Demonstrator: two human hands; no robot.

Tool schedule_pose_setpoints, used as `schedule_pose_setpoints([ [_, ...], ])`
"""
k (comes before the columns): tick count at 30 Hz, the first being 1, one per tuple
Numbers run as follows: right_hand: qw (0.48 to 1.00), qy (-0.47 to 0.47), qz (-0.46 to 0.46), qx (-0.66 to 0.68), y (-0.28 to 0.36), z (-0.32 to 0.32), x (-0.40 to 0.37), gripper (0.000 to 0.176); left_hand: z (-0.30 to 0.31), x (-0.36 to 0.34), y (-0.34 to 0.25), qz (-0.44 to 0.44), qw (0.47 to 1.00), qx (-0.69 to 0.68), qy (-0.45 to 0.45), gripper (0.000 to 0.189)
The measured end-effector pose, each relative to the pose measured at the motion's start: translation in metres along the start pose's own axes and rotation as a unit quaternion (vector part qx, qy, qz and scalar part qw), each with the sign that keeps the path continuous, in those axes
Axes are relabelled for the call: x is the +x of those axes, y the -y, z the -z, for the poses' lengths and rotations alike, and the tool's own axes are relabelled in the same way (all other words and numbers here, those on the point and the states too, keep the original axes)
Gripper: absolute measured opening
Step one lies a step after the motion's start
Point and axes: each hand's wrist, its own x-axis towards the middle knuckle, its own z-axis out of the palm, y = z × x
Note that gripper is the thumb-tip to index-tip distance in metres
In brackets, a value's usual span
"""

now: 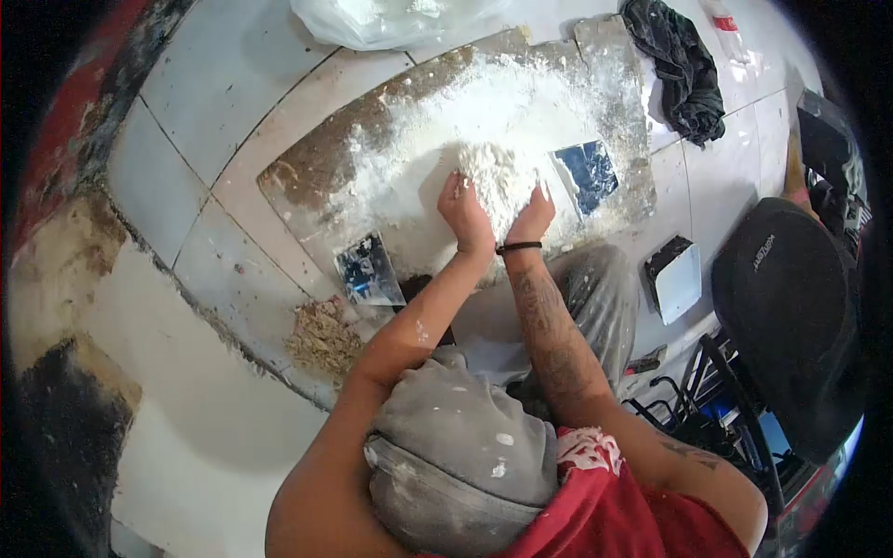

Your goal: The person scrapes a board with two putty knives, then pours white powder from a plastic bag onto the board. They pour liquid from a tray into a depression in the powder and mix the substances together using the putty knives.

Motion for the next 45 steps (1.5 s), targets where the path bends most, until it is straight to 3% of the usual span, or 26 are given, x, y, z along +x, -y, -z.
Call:
schedule_pose_setpoints([
  [1,1.0,-0.026,-0.014,0.004,0.016,-0.012,-0.009,0.024,0.0,-0.002,-0.007,0.003,0.998,0.057,0.027,0.025],
  [4,0.994,0.038,-0.051,-0.09,0.025,-0.011,-0.003,0.022,0.004,0.001,0.001,-0.085,0.985,0.15,0.022,0.033],
  [5,0.989,0.048,-0.076,-0.121,0.035,-0.014,-0.006,0.028,0.005,-0.001,-0.011,-0.075,0.968,0.235,0.051,0.042],
  [8,0.917,0.123,0.055,-0.376,0.057,-0.007,-0.007,0.038,0.014,-0.007,-0.037,-0.1,0.892,0.418,0.141,0.046],
  [10,0.935,0.18,0.054,-0.3,0.072,-0.001,-0.008,0.044,0.015,-0.012,-0.061,-0.133,0.837,0.496,0.189,0.05],
  [12,0.867,0.241,0.093,-0.427,0.092,0.003,0.001,0.039,0.009,-0.015,-0.094,-0.198,0.781,0.541,0.242,0.051],
  [14,0.849,0.254,0.131,-0.445,0.113,-0.01,0.013,0.031,0.001,-0.006,-0.121,-0.225,0.75,0.562,0.267,0.046],
  [15,0.827,0.253,0.199,-0.462,0.125,-0.025,0.019,0.024,-0.007,0.002,-0.136,-0.23,0.744,0.561,0.282,0.044],
  [16,0.843,0.258,0.252,-0.399,0.128,-0.041,0.03,0.02,-0.016,0.009,-0.151,-0.236,0.737,0.56,0.297,0.042],
  [18,0.818,0.281,0.311,-0.394,0.146,-0.088,0.049,0.018,-0.043,0.035,-0.174,-0.325,0.728,0.532,0.286,0.031],
  [21,0.807,0.342,0.391,-0.281,0.154,-0.179,0.087,0.018,-0.092,0.098,-0.196,-0.41,0.729,0.496,0.235,0.026],
  [22,0.728,0.3,0.5,-0.36,0.159,-0.207,0.097,0.019,-0.106,0.118,-0.201,-0.411,0.73,0.5,0.219,0.025],
  [25,0.64,0.3,0.461,-0.537,0.142,-0.274,0.146,0.023,-0.131,0.181,-0.2,-0.406,0.725,0.529,0.173,0.028],
  [26,0.651,0.309,0.396,-0.569,0.144,-0.285,0.147,0.026,-0.135,0.198,-0.197,-0.414,0.716,0.543,0.146,0.03],
  [28,0.619,0.297,0.428,-0.588,0.135,-0.299,0.155,0.03,-0.137,0.218,-0.193,-0.411,0.718,0.555,0.089,0.035],
  [29,0.637,0.305,0.39,-0.59,0.133,-0.305,0.156,0.038,-0.137,0.226,-0.192,-0.399,0.731,0.55,0.058,0.037],
  [33,0.617,0.277,0.429,-0.599,0.101,-0.318,0.174,0.049,-0.141,0.247,-0.177,-0.331,0.825,0.457,-0.01,0.046],
  [39,0.792,0.289,0.307,-0.441,0.077,-0.326,0.177,0.049,-0.145,0.258,-0.153,-0.379,0.87,0.314,-0.002,0.044],
  [40,0.821,0.298,0.278,-0.4,0.074,-0.325,0.178,0.047,-0.145,0.262,-0.152,-0.362,0.895,0.261,0.013,0.041],
  [42,0.817,0.329,0.291,-0.373,0.063,-0.32,0.182,0.043,-0.148,0.261,-0.154,-0.324,0.933,0.151,0.047,0.038],
  [45,0.89,0.316,0.21,-0.252,0.049,-0.322,0.184,0.038,-0.153,0.254,-0.159,-0.239,0.968,0.079,0.015,0.032],
])
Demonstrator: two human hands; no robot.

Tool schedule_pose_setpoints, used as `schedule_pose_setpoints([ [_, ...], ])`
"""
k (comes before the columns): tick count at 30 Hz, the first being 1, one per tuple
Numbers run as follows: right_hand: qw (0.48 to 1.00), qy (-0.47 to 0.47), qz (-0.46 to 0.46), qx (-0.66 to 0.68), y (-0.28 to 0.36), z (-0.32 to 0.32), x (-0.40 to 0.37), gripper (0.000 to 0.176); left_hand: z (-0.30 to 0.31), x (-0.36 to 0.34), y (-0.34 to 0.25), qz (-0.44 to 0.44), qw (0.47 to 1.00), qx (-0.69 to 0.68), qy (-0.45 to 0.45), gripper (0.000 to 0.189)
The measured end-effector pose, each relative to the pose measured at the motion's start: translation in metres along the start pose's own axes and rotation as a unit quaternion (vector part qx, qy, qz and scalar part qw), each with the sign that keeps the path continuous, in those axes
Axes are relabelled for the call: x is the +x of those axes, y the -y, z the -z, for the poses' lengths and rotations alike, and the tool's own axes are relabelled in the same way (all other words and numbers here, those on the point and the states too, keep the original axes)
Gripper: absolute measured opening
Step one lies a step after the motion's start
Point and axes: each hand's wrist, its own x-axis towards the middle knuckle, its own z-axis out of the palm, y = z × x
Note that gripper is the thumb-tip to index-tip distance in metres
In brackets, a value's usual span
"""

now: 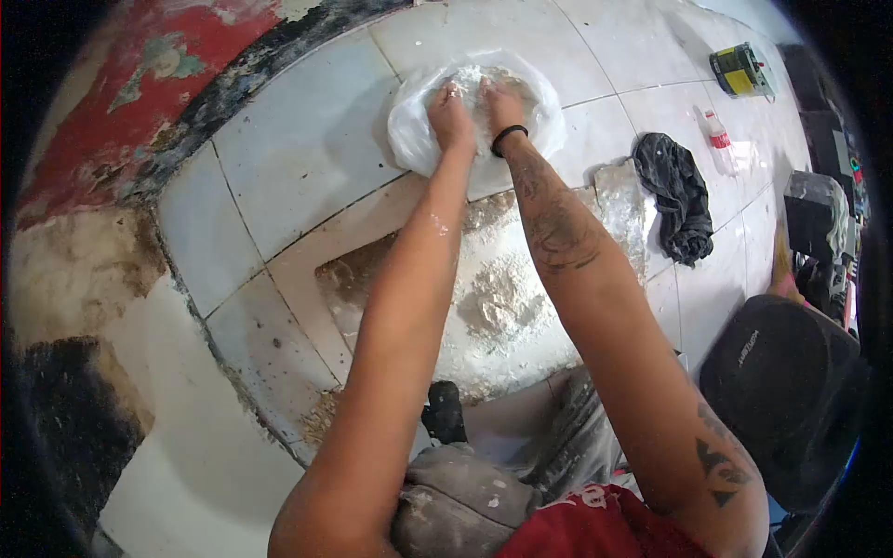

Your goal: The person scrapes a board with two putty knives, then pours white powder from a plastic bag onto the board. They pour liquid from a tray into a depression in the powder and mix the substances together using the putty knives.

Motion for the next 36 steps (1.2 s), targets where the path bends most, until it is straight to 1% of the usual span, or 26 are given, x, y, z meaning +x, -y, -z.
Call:
schedule_pose_setpoints([
  [2,0.989,-0.026,-0.076,0.125,-0.008,-0.004,0.003,0.035,0.001,0.007,0.007,0.005,1.0,-0.004,-0.01,0.03],
  [3,0.978,-0.043,-0.069,0.19,0.002,-0.005,-0.005,0.035,-0.001,0.015,0.023,0.008,1.0,-0.006,-0.014,0.029],
  [5,0.943,-0.079,-0.053,0.318,0.032,-0.005,-0.028,0.036,-0.013,0.026,0.048,0.024,0.991,-0.118,-0.063,0.029],
  [6,0.925,-0.051,-0.056,0.371,0.028,-0.005,-0.027,0.036,-0.014,0.015,0.032,0.047,0.976,-0.2,-0.064,0.029],
  [7,0.914,-0.051,-0.056,0.398,0.024,-0.004,-0.026,0.036,-0.014,0.005,0.017,0.07,0.955,-0.281,-0.065,0.028],
  [8,0.902,-0.053,-0.056,0.425,0.019,-0.004,-0.024,0.035,-0.011,-0.01,-0.009,0.103,0.945,-0.302,-0.069,0.027],
  [9,0.889,-0.054,-0.056,0.451,0.028,-0.004,-0.029,0.034,-0.01,-0.009,-0.009,0.1,0.947,-0.3,-0.056,0.027],
  [10,0.902,-0.09,-0.046,0.42,0.035,-0.002,-0.036,0.031,-0.008,-0.008,-0.009,0.097,0.949,-0.297,-0.044,0.027],
  [13,0.953,-0.113,0.053,0.278,0.034,0.004,-0.04,0.026,-0.005,-0.016,-0.019,0.098,0.939,-0.33,-0.009,0.028],
  [15,0.945,-0.104,0.027,0.308,0.03,0.01,-0.04,0.024,-0.001,-0.03,-0.035,0.082,0.931,-0.354,0.001,0.026],
  [17,0.956,-0.112,0.072,0.26,0.022,0.022,-0.055,0.025,0.005,-0.054,-0.046,0.056,0.929,-0.367,0.002,0.023],
  [18,0.965,-0.12,0.127,0.194,0.032,0.029,-0.076,0.026,0.008,-0.071,-0.054,0.047,0.926,-0.373,-0.011,0.022],
  [19,0.969,-0.124,0.174,0.122,0.034,0.038,-0.101,0.027,0.022,-0.098,-0.068,0.106,0.916,-0.385,0.046,0.022],
  [21,0.972,-0.136,0.172,0.085,0.019,0.056,-0.151,0.029,0.04,-0.134,-0.058,0.1,0.939,-0.329,0.029,0.022],
  [22,0.971,-0.14,0.179,0.071,0.017,0.062,-0.17,0.031,0.051,-0.159,-0.054,0.118,0.936,-0.331,0.029,0.022],
  [23,0.922,-0.048,0.051,0.382,0.063,0.073,-0.221,0.025,0.06,-0.184,-0.058,0.129,0.932,-0.336,0.032,0.022],
  [24,0.961,-0.07,0.08,0.254,0.064,0.08,-0.246,0.026,0.07,-0.204,-0.044,0.162,0.933,-0.321,0.008,0.024],
  [25,0.983,-0.089,0.108,0.123,0.059,0.086,-0.265,0.026,0.079,-0.224,-0.041,0.19,0.936,-0.296,0.008,0.026],
  [26,0.988,-0.104,0.06,0.095,0.049,0.092,-0.285,0.027,0.089,-0.243,-0.038,0.217,0.937,-0.272,0.008,0.027],
  [27,0.99,-0.12,0.013,0.068,0.037,0.096,-0.302,0.027,0.101,-0.257,-0.023,0.215,0.952,-0.215,0.031,0.033],
  [29,0.958,-0.17,-0.065,0.223,0.016,0.102,-0.323,0.027,0.108,-0.279,-0.011,0.186,0.977,-0.1,0.012,0.025],
  [30,0.963,-0.209,-0.062,0.156,0.008,0.103,-0.328,0.023,0.11,-0.281,0.006,0.146,0.985,-0.073,0.049,0.022],
  [33,0.99,-0.127,-0.066,-0.002,0.0,0.123,-0.34,0.021,0.128,-0.3,0.032,0.037,0.989,0.036,0.136,0.014],
  [34,0.992,-0.114,-0.06,-0.012,0.003,0.124,-0.34,0.021,0.132,-0.298,0.036,-0.007,0.982,0.085,0.169,0.013],
  [35,0.992,-0.089,-0.078,-0.039,0.01,0.127,-0.339,0.022,0.133,-0.294,0.035,-0.053,0.97,0.132,0.198,0.012],
  [36,0.99,-0.061,-0.086,-0.091,0.011,0.133,-0.339,0.022,0.136,-0.294,0.032,-0.093,0.957,0.178,0.21,0.013],
])
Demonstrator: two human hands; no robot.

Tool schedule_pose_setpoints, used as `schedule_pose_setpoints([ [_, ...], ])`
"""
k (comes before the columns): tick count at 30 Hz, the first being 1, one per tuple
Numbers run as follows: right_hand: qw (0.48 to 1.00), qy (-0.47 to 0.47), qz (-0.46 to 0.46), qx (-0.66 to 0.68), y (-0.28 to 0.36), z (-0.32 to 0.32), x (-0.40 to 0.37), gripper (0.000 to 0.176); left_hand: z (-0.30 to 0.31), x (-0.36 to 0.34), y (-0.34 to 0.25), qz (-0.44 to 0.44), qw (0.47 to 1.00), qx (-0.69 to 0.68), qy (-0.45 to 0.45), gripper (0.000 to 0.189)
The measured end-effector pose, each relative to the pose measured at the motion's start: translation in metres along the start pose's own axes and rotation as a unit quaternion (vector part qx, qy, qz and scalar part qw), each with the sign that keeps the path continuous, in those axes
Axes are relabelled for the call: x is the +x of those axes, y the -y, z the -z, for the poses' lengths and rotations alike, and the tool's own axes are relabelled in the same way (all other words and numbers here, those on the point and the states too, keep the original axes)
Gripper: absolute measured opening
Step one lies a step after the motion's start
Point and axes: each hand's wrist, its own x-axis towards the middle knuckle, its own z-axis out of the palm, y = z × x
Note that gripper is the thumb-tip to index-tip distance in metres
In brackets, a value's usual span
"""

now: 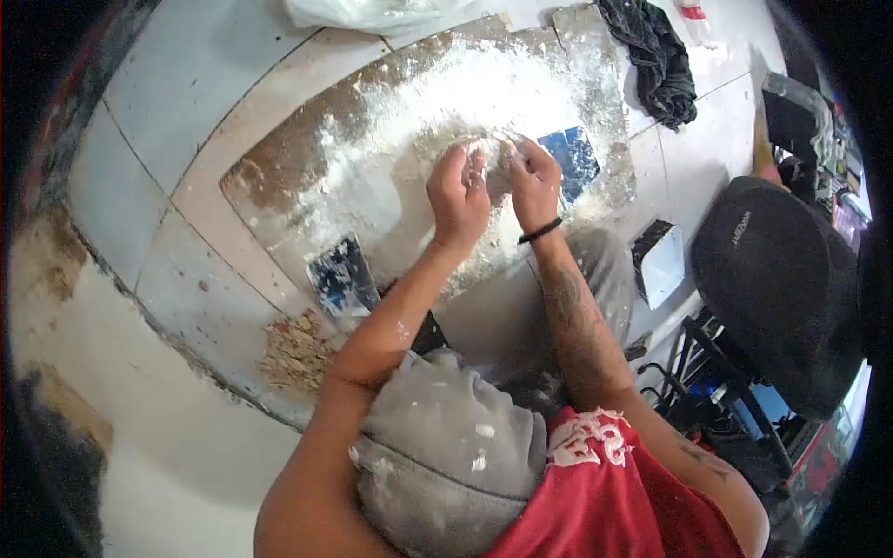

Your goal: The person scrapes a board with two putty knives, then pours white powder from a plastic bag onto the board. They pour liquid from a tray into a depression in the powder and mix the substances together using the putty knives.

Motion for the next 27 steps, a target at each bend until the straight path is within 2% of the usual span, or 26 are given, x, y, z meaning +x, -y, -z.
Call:
schedule_pose_setpoints([
  [1,0.998,0.024,0.001,-0.052,-0.002,0.007,0.004,0.022,0.004,-0.002,-0.002,-0.013,1.0,0.028,0.002,0.015],
  [2,0.991,0.052,0.06,-0.105,0.002,0.012,0.011,0.023,0.008,-0.001,-0.003,-0.032,0.998,0.057,0.004,0.016],
  [3,0.987,0.069,0.074,-0.122,0.006,0.019,0.016,0.024,0.013,0.002,-0.004,-0.054,0.995,0.089,0.007,0.018],
  [6,0.971,0.12,0.098,-0.183,0.017,0.041,0.019,0.026,0.035,0.005,-0.003,-0.104,0.975,0.182,0.075,0.025],
  [7,0.947,0.086,0.187,-0.247,0.011,0.044,0.021,0.024,0.042,0.004,-0.003,-0.121,0.963,0.222,0.089,0.026],
  [9,0.945,0.12,0.175,-0.248,0.016,0.041,0.014,0.029,0.048,-0.001,-0.005,-0.08,0.957,0.252,0.118,0.034],
  [11,0.929,0.211,0.227,-0.201,0.001,0.031,0.012,0.034,0.043,-0.01,-0.003,-0.049,0.948,0.289,0.126,0.039],
  [12,0.909,0.244,0.235,-0.243,-0.004,0.031,0.013,0.036,0.04,-0.016,-0.002,-0.032,0.934,0.314,0.166,0.05],
  [15,0.924,0.179,0.279,-0.192,0.0,0.036,0.006,0.03,0.028,-0.029,-0.002,-0.071,0.936,0.316,0.139,0.059],
  [16,0.921,0.181,0.289,-0.189,0.003,0.039,0.004,0.03,0.028,-0.033,-0.005,-0.071,0.931,0.329,0.139,0.066],
  [19,0.914,0.199,0.293,-0.198,-0.024,0.04,0.003,0.03,0.037,-0.037,-0.031,-0.079,0.889,0.405,0.196,0.068],
  [22,0.941,0.134,0.267,-0.158,-0.014,0.054,0.006,0.023,0.036,-0.032,-0.057,0.027,0.812,0.455,0.365,0.07],
  [24,0.956,0.084,0.244,-0.14,0.003,0.067,0.011,0.013,0.032,-0.03,-0.036,-0.13,0.806,0.496,0.296,0.069],
  [25,0.956,0.091,0.233,-0.153,-0.003,0.068,0.017,0.012,0.029,-0.028,-0.022,-0.209,0.798,0.504,0.258,0.068],
  [27,0.954,0.114,0.208,-0.184,-0.02,0.068,0.03,0.013,0.016,-0.021,-0.043,-0.096,0.791,0.511,0.322,0.068],
])
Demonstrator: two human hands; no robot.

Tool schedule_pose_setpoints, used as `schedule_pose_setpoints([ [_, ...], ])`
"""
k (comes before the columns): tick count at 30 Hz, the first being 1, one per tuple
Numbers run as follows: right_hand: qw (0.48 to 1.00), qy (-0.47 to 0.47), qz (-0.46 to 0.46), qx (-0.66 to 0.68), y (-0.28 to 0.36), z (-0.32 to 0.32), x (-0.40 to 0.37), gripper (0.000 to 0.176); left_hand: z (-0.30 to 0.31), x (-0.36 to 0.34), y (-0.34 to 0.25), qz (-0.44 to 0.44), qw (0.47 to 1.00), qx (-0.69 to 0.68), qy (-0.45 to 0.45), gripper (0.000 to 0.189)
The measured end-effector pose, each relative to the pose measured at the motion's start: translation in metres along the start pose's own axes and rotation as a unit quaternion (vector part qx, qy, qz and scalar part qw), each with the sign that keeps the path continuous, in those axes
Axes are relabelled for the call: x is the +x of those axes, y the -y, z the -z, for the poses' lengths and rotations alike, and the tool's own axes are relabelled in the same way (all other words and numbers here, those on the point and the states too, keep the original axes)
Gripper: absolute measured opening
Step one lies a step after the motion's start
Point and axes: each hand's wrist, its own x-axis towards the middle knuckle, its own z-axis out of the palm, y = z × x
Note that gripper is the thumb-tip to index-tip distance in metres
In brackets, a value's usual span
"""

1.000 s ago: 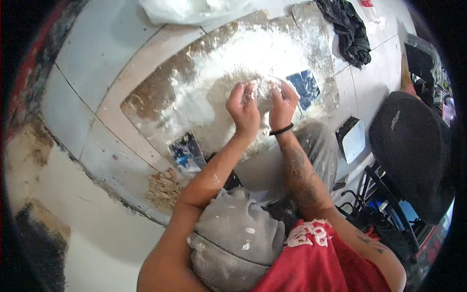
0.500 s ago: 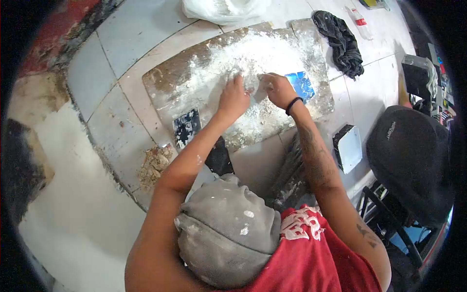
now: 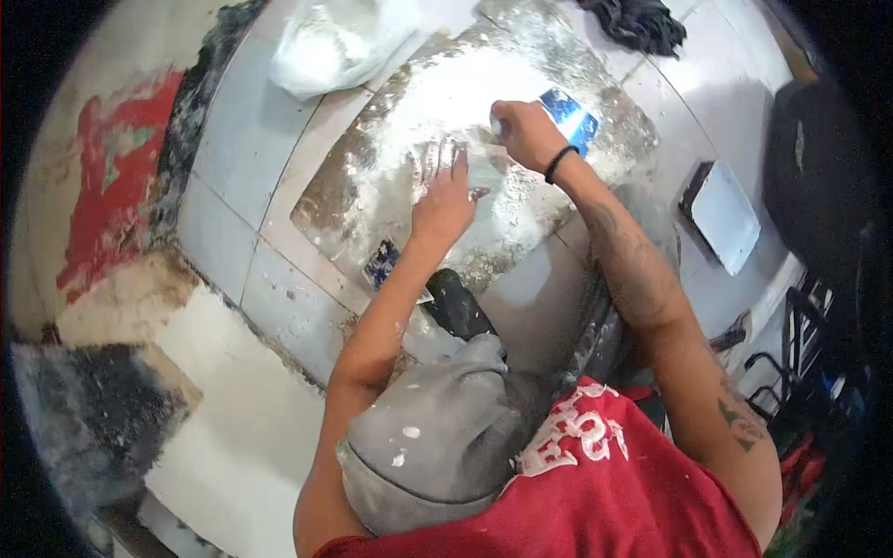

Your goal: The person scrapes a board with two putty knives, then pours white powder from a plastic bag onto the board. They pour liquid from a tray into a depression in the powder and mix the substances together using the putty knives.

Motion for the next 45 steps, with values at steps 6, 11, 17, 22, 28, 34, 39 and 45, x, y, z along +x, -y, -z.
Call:
schedule_pose_setpoints([
  [6,0.997,0.054,0.051,-0.007,-0.002,-0.006,0.0,0.024,0.008,-0.001,0.007,-0.006,0.996,-0.058,-0.065,0.05],
  [11,0.98,0.134,0.126,-0.069,0.006,-0.047,-0.009,0.026,0.0,-0.024,0.03,-0.056,0.98,-0.132,-0.137,0.024],
  [17,0.984,0.104,0.109,-0.094,0.015,-0.031,-0.011,0.034,-0.005,-0.02,0.021,-0.031,0.995,-0.086,-0.032,0.018],
  [22,0.976,0.115,0.143,-0.12,0.032,-0.03,-0.004,0.014,-0.004,-0.018,0.018,-0.049,0.998,-0.043,-0.019,0.016],
  [28,0.975,0.122,0.113,-0.147,0.01,-0.038,0.009,0.022,0.005,-0.026,0.01,-0.058,0.996,-0.065,-0.034,0.016],
  [34,0.981,0.117,0.117,-0.105,0.015,-0.026,-0.004,0.029,-0.003,0.0,0.017,-0.074,0.996,-0.037,-0.027,0.012],
  [39,0.961,0.176,0.145,-0.155,0.007,-0.037,-0.006,0.021,-0.014,0.005,0.018,-0.117,0.993,0.002,-0.015,0.014],
  [45,0.97,0.186,0.063,-0.143,0.015,-0.027,-0.011,0.03,0.004,-0.012,0.024,-0.15,0.988,0.004,-0.047,0.013],
])
